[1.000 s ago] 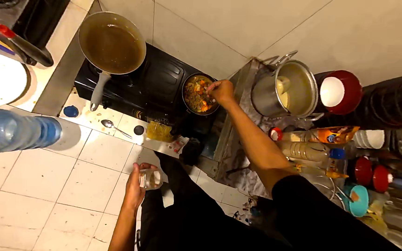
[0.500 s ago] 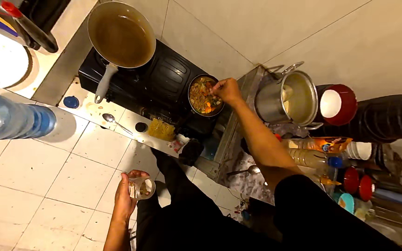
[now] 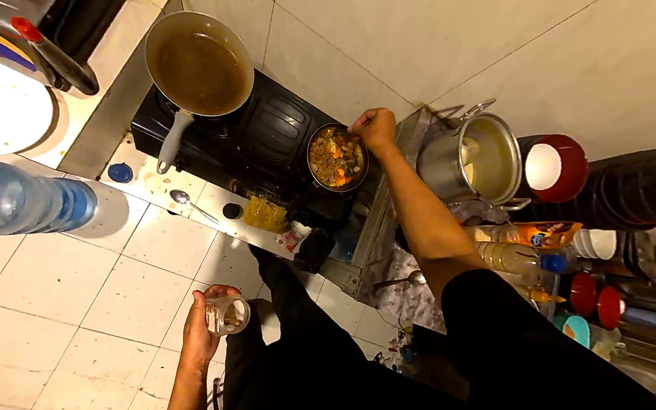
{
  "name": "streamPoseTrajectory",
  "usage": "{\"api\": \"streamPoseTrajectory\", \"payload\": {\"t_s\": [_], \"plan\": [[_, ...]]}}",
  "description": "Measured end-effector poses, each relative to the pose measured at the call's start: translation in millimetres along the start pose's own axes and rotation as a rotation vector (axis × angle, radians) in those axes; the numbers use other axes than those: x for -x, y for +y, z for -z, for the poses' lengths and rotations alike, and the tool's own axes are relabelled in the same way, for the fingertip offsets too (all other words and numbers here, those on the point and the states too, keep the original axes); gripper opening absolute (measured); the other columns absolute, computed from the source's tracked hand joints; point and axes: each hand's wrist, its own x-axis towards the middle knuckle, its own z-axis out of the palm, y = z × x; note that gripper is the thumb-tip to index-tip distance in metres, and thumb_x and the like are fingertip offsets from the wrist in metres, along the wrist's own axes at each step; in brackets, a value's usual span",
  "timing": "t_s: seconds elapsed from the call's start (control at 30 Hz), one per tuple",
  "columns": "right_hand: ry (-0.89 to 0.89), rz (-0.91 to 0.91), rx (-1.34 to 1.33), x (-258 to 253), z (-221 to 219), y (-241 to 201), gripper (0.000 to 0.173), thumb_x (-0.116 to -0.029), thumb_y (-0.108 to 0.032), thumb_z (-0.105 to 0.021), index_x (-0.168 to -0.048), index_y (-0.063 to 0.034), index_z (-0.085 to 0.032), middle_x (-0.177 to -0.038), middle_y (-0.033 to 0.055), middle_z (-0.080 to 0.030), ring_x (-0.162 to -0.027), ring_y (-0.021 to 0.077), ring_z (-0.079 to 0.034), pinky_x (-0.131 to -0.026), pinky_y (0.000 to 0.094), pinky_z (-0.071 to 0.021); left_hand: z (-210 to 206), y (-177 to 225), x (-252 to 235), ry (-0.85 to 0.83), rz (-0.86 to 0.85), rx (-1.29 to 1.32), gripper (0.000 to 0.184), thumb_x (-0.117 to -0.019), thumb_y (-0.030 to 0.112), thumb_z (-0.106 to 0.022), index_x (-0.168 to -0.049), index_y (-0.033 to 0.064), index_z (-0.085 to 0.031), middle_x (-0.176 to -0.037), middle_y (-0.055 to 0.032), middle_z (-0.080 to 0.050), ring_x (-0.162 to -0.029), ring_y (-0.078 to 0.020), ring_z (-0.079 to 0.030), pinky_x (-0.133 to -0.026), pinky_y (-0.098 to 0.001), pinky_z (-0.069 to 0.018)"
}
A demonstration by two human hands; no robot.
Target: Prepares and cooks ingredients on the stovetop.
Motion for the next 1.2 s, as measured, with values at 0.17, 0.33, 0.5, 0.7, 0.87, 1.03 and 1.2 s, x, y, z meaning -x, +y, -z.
{"api": "streamPoseTrajectory", "payload": {"t_s": [0.17, 0.33, 0.5, 0.7, 0.87, 1.03, 1.2], "plan": [[-0.039, 0.034, 0.121, 7, 6, 4, 0.030, -0.0946, -0.004, -0.063, -0.124, -0.0034, -0.069, -0.121, 0.0229, -0.069, -0.110, 0.0398, -0.068, -0.097, 0.0602, -0.0518, -8, 3, -6, 0.000, -0.028, 0.031, 0.073, -0.0915, 0.080, -0.039, -0.102, 0.0157, -0.072, -0.097, -0.0025, -0.076, -0.089, -0.0132, -0.073, -0.077, -0.0287, -0.0614], [-0.124, 0.381, 0.043, 119, 22, -67, 0.027, -0.1024, -0.017, -0.060, -0.122, 0.0011, -0.067, -0.114, 0.0233, -0.069, -0.100, 0.0345, -0.069, -0.090, 0.0527, -0.0559, -20, 7, -12, 0.147, -0.040, -0.011, 0.068, -0.1029, 0.064, -0.026, -0.107, 0.0101, -0.067, -0.097, -0.0007, -0.073, -0.091, -0.0121, -0.070, -0.082, -0.0336, -0.0597], [-0.647, 0.943, -0.065, 292, -42, -129, 0.024, -0.1015, -0.010, -0.055, -0.116, -0.0084, -0.075, -0.114, 0.0081, -0.074, -0.096, 0.0217, -0.073, -0.082, 0.0444, -0.0611, -32, 11, -27, 0.101, -0.044, -0.035, 0.071, -0.1058, 0.059, -0.014, -0.108, 0.0095, -0.065, -0.097, -0.0020, -0.071, -0.092, -0.0123, -0.068, -0.084, -0.0334, -0.0579], [-0.970, 0.764, 0.267, 304, -83, -154, 0.027, -0.1028, 0.000, -0.046, -0.120, 0.0042, -0.067, -0.119, 0.0269, -0.068, -0.108, 0.0463, -0.066, -0.090, 0.0639, -0.0504, -32, 17, -32, 0.130, -0.097, -0.246, 0.067, -0.1090, 0.045, -0.012, -0.106, 0.0046, -0.065, -0.098, -0.0028, -0.070, -0.094, -0.0117, -0.066, -0.087, -0.0338, -0.0557], [-1.163, 0.530, 0.115, 286, -99, -134, 0.026, -0.1059, -0.006, -0.048, -0.119, 0.0038, -0.068, -0.108, 0.0244, -0.068, -0.086, 0.0359, -0.068, -0.083, 0.0534, -0.0551, -40, 18, -43, 0.122, 0.007, -0.307, 0.066, -0.1113, 0.040, -0.012, -0.100, 0.0029, -0.065, -0.083, -0.0015, -0.071, -0.076, -0.0092, -0.068, -0.070, -0.0289, -0.0580], [-1.095, 0.278, -0.174, 266, -95, -107, 0.027, -0.1061, -0.020, -0.057, -0.103, 0.0036, -0.071, -0.083, 0.0117, -0.065, -0.057, 0.0141, -0.056, -0.059, 0.0328, -0.0525, -72, 28, -66, 0.175, 0.119, -0.435, 0.061, -0.1127, 0.041, -0.025, -0.093, 0.0006, -0.066, -0.074, -0.0023, -0.065, -0.068, -0.0106, -0.064, -0.064, -0.0303, -0.0548], [-0.933, 0.150, -0.252, 251, -72, -89, 0.024, -0.1027, -0.023, -0.064, -0.107, -0.0010, -0.073, -0.085, 0.0092, -0.066, -0.054, 0.0093, -0.052, -0.054, 0.0279, -0.0493, -106, 32, -89, 0.137, 0.178, -0.504, 0.063, -0.1120, 0.045, -0.027, -0.107, -0.0040, -0.065, -0.093, -0.0108, -0.066, -0.086, -0.0172, -0.065, -0.080, -0.0395, -0.0553]]}}
